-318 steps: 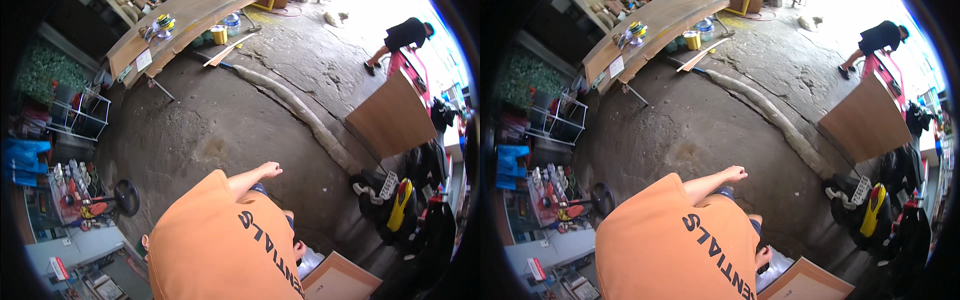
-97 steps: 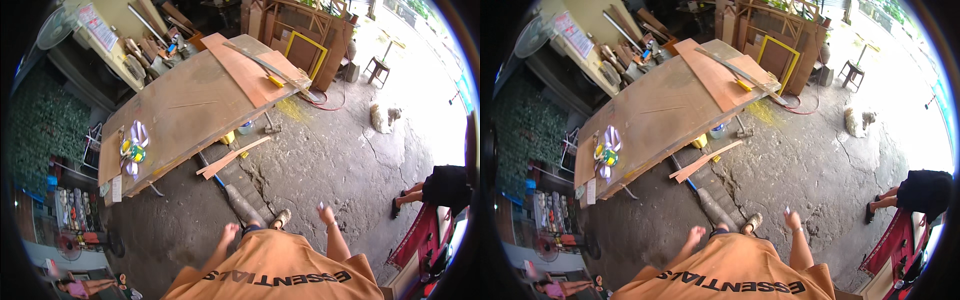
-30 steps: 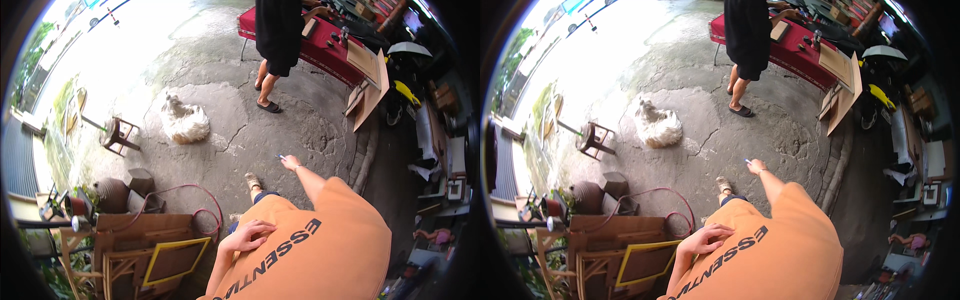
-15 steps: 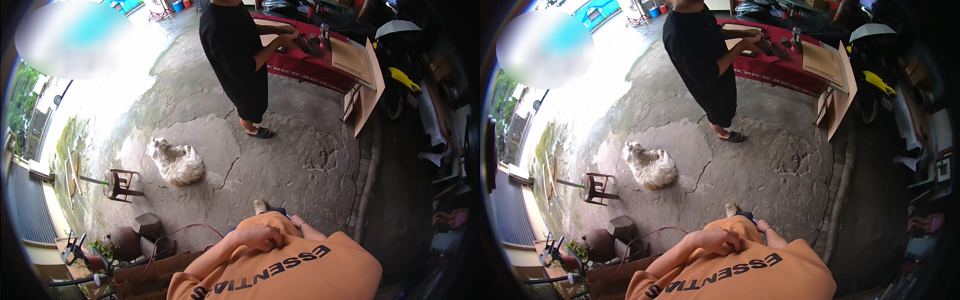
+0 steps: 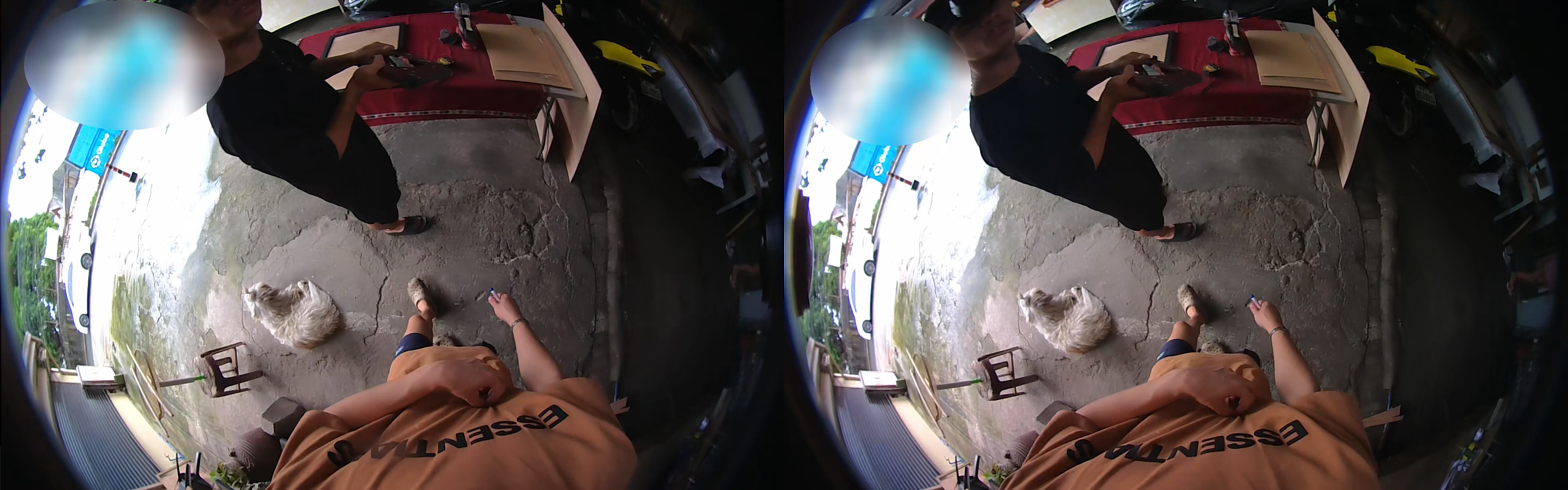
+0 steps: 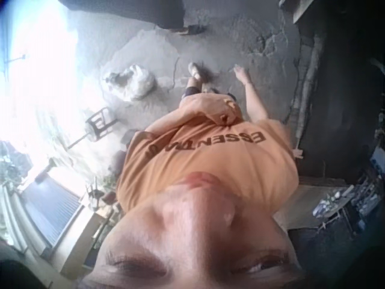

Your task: The person measures and marks a wooden board using a tape measure and a pen. They then use a cordless drill to drive screws into the marked spots on the board.

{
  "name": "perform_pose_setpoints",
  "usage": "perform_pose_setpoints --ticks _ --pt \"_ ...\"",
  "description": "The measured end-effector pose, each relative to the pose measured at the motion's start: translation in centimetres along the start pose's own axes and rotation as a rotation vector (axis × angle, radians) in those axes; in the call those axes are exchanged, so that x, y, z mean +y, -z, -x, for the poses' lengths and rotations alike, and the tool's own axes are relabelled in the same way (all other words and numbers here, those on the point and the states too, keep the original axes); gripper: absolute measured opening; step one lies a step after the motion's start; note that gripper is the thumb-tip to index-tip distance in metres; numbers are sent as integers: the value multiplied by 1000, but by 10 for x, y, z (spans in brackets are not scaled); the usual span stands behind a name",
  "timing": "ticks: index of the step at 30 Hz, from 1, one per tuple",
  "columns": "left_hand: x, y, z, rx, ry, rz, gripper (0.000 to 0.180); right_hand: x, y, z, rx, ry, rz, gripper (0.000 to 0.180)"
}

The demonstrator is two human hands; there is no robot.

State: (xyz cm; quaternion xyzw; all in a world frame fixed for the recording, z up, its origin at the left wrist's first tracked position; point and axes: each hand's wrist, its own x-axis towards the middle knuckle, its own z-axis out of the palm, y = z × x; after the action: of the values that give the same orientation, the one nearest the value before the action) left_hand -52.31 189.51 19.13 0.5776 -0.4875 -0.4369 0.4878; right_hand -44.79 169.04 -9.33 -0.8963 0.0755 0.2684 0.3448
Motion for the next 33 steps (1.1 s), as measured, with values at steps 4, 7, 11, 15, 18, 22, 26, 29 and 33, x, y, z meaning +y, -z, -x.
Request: perform_pose_setpoints --ticks 4,7,11,15,18,22,26,29,33 --pt "-33 60 0 -130 -18 75 13 10 -5 -3 -71 -97 31 44" --pt "-47 134 11 -233 -186 250 21 17 1 -13 -118 -217 37 45" --pt "-34 226 -10 -290 -292 95 29 26 28 -33 -146 -369 1 47" --pt "-26 282 -47 -426 -170 -191 30 -1 62 -86 2 -284 22 48" --pt "-33 310 -68 -428 -197 -236 25 -41 98 -148 159 -265 -91 46" --pt "-55 355 -87 -431 -303 113 15 -77 131 -196 188 -202 -144 44" --pt "-81 434 -101 -392 -301 213 13 -57 140 -240 103 -228 -193 44" --pt "-80 486 -129 -288 -323 111 13 -19 149 -279 78 -219 -237 41" --pt "-66 557 -148 -312 -159 71 11 20 204 -323 -91 -380 -88 44"
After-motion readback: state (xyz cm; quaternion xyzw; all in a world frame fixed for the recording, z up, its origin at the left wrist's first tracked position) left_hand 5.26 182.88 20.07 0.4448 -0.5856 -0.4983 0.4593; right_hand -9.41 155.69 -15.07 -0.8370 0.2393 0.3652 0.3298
